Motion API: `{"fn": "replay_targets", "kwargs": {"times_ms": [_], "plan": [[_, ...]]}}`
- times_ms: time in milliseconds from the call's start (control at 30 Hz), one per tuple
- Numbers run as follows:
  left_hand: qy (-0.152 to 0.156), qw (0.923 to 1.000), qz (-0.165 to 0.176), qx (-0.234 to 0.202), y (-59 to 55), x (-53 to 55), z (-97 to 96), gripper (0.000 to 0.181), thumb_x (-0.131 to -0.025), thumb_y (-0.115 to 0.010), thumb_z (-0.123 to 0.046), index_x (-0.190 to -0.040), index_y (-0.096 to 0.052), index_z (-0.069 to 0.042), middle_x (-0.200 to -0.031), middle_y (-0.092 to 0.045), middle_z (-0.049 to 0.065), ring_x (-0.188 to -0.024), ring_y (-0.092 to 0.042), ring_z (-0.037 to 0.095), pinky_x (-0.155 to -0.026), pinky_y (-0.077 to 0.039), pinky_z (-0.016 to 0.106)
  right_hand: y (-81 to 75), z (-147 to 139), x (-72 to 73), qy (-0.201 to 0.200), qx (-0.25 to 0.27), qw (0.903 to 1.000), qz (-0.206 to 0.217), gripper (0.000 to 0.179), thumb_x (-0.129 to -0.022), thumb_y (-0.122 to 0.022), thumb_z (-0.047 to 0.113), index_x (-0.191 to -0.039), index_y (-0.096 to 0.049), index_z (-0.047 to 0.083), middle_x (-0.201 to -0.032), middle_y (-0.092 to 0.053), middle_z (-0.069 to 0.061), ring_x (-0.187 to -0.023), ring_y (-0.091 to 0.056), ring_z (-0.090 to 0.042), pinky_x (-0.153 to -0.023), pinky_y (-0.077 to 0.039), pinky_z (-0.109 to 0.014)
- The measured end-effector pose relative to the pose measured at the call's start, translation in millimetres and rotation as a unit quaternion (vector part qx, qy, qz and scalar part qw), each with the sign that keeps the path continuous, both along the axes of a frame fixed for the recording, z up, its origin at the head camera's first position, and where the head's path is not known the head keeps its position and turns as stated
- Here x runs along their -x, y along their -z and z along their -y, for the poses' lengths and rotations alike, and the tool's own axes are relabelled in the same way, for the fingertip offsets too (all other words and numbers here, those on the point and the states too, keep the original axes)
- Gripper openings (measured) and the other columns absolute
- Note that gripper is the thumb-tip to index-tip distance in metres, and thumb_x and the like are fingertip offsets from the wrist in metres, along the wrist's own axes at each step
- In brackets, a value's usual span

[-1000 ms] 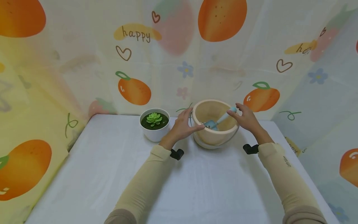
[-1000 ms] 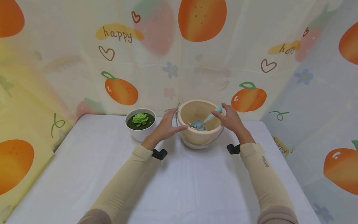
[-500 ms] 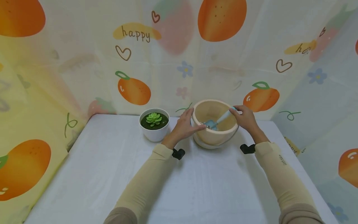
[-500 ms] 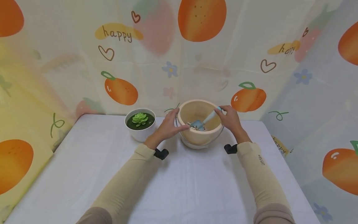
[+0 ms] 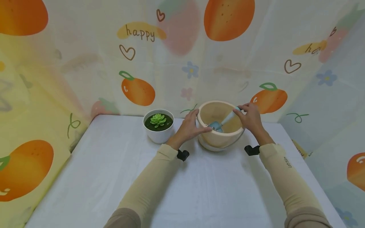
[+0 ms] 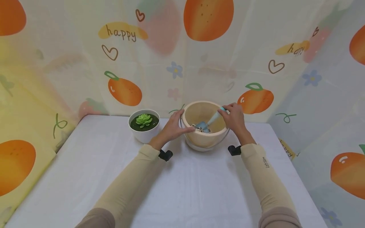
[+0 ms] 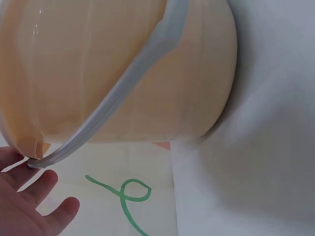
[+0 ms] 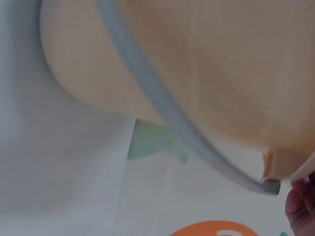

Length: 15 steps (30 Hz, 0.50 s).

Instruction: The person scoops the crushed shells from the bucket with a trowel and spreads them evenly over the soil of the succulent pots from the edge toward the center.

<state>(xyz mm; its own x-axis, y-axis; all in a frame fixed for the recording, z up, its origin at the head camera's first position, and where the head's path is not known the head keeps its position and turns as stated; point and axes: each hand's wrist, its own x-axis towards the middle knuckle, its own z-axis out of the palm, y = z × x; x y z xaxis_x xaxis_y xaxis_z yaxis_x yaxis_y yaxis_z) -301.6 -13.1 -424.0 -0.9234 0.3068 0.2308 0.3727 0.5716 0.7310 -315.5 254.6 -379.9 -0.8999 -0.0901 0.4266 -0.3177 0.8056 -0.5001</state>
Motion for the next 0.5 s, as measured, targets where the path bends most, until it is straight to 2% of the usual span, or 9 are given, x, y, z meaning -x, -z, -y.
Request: {"fn": "replay_targets", "kwargs": {"times_ms": [67, 133, 300, 433, 500], "plan": [[0.000, 1.0000, 0.002, -0.005, 0.9, 0.0, 0.2, 0.104, -0.074, -0.078, -0.054, -0.152, -0.029, -0.006, -0.156, -0.034, 0.011, -0.143, -0.033, 0.031, -0.113, -0.034, 0.053, -0.8, 5.0, 0.4, -0.009, 0.007, 0.9999, -0.002, 0.034, -0.094, -0.065, 0.022, -0.110, -0.069, -0.008, -0.095, -0.061, -0.027, -0.087, -0.055, -0.039, -0.076, -0.046, -0.046], [-0.001, 1.0000, 0.008, -0.006, 1.4, -0.6, 0.3, 0.104, -0.074, -0.079, -0.053, -0.152, -0.028, -0.006, -0.156, -0.034, 0.012, -0.143, -0.033, 0.031, -0.114, -0.034, 0.053, -1.5, 10.8, 0.5, -0.016, 0.022, 0.9996, 0.002, 0.033, -0.094, -0.065, 0.022, -0.110, -0.070, -0.007, -0.093, -0.064, -0.025, -0.083, -0.058, -0.035, -0.072, -0.047, -0.040], [-0.003, 1.0000, 0.003, 0.000, -0.4, 0.0, 0.0, 0.103, -0.075, -0.078, -0.054, -0.152, -0.028, -0.006, -0.155, -0.034, 0.012, -0.143, -0.034, 0.031, -0.114, -0.033, 0.054, -7.3, 27.1, 3.5, -0.014, 0.085, 0.9954, 0.042, 0.036, -0.094, -0.065, 0.024, -0.113, -0.067, -0.006, -0.102, -0.067, -0.024, -0.088, -0.062, -0.027, -0.076, -0.049, -0.028], [-0.002, 0.9999, 0.008, -0.008, -1.0, -0.4, -1.0, 0.103, -0.075, -0.078, -0.053, -0.152, -0.028, -0.007, -0.154, -0.036, 0.012, -0.141, -0.036, 0.030, -0.112, -0.036, 0.053, -10.0, 38.9, 6.4, -0.006, 0.166, 0.9798, 0.111, 0.039, -0.093, -0.066, 0.026, -0.115, -0.065, -0.006, -0.104, -0.066, -0.021, -0.078, -0.062, -0.010, -0.070, -0.053, -0.017], [-0.001, 0.9998, 0.016, -0.013, -0.5, -0.5, -1.3, 0.104, -0.075, -0.078, -0.054, -0.153, -0.027, -0.007, -0.153, -0.036, 0.012, -0.140, -0.037, 0.030, -0.112, -0.038, 0.051, -9.2, 43.7, 8.3, 0.002, 0.194, 0.9708, 0.141, 0.039, -0.092, -0.067, 0.027, -0.113, -0.066, -0.007, -0.101, -0.066, -0.017, -0.073, -0.061, -0.006, -0.069, -0.055, -0.017]]}}
